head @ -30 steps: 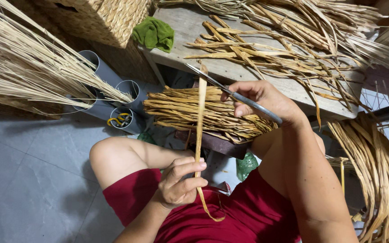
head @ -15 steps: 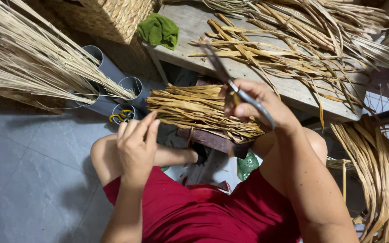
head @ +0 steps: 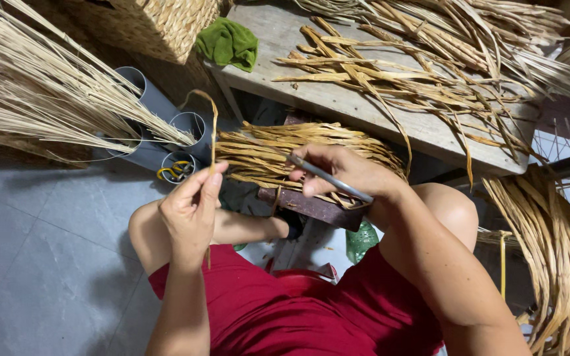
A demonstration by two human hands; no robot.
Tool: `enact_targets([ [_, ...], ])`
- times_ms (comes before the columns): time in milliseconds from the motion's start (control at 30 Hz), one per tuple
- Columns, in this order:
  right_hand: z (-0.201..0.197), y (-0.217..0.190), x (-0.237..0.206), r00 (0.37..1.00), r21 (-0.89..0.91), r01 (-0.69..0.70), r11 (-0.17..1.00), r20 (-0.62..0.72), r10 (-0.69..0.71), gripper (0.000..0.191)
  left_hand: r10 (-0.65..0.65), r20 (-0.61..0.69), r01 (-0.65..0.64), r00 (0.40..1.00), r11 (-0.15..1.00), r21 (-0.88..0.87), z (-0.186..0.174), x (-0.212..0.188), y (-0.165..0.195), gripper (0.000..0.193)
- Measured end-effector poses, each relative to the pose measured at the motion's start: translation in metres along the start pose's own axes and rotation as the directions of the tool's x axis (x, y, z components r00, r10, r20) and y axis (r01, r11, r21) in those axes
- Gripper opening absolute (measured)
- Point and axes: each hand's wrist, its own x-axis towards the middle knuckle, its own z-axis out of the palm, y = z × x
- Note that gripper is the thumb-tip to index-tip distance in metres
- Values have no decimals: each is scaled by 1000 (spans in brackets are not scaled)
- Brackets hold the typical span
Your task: The person sits on the floor and trims dried palm leaf strips with scissors, cutting off ends and edges one strip at a time and placing the trimmed strips on a pile beside them.
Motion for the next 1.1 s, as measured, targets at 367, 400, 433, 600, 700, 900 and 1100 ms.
enact_targets([
  [367,1,9,-4,999,16,-25,1000,31,25,60,-57,211,58,976,998,1,-1,-17,-3,28],
  [400,3,9,-3,1000,60,4,998,-2,-4,60,-48,247,51,968,999,-8,0,-19,-3,28],
  [433,4,9,-3,999,102,36,994,-35,-33,60,-46,261,45,964,999,11,0,-20,-3,28],
  [600,5,10,-5,952,130,-40,991,-295,77,65,-99,256,87,962,994,58,-1,-24,-5,27],
  [700,1,13,-3,925,73,2,997,-380,26,64,-172,233,160,957,985,73,-5,-25,-9,27],
  [900,-6,11,-5,817,-249,-45,967,-566,-108,64,-143,240,133,960,989,58,-13,-20,-20,27],
  [1100,-7,4,-7,764,-251,-34,967,-630,-137,67,-129,235,100,963,986,132,-22,-20,-28,27],
])
